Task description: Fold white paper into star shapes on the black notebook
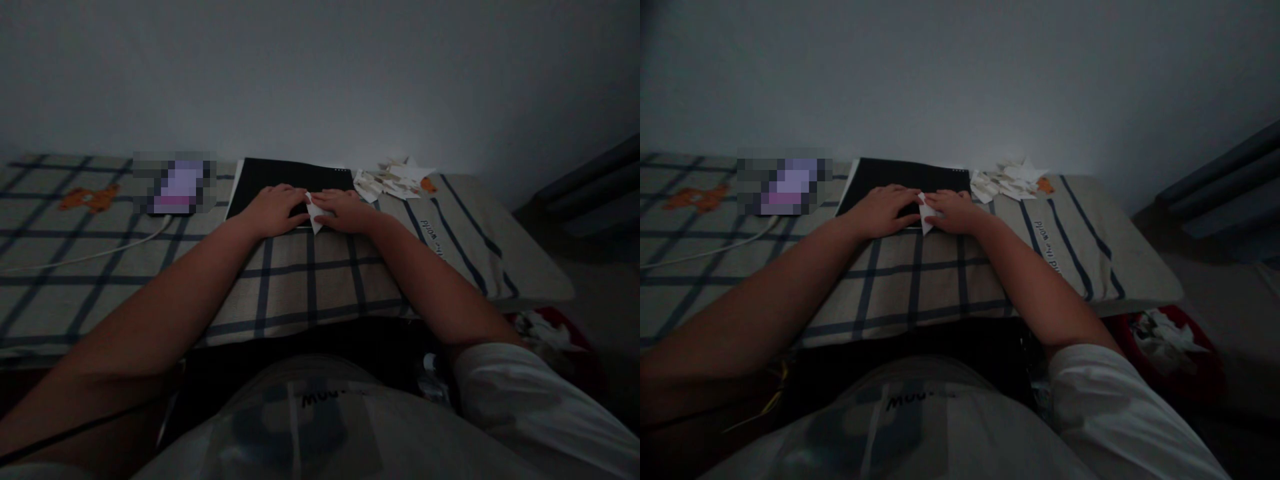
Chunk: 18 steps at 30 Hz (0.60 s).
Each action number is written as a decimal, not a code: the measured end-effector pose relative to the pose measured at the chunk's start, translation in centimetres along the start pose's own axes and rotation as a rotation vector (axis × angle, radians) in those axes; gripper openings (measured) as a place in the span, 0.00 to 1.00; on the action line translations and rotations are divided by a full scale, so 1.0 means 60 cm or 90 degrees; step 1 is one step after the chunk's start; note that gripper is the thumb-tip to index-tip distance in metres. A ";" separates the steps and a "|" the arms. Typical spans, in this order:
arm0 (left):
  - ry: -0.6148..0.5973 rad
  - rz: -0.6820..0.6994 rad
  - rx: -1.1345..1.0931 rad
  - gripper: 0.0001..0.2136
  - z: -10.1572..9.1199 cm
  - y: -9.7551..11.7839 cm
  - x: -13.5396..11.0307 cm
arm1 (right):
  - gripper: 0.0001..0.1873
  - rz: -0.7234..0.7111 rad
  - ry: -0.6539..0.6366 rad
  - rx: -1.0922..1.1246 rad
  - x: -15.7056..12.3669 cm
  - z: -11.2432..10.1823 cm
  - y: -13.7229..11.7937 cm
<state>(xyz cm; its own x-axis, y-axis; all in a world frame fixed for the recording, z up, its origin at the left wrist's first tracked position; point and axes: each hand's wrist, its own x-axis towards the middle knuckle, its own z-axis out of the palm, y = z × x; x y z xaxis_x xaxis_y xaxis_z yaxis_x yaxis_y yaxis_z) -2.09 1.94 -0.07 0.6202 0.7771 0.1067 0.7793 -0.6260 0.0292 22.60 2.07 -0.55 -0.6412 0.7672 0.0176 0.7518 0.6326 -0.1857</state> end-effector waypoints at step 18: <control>0.014 0.016 -0.008 0.32 0.011 0.000 -0.002 | 0.36 0.002 -0.004 0.002 0.000 -0.002 -0.003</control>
<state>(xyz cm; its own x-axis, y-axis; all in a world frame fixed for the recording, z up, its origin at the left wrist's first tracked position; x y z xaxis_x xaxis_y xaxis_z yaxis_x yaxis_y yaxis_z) -2.11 1.89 -0.71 0.6373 0.7596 0.1299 0.7624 -0.6460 0.0379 22.49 1.99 -0.41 -0.6394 0.7688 0.0102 0.7539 0.6295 -0.1882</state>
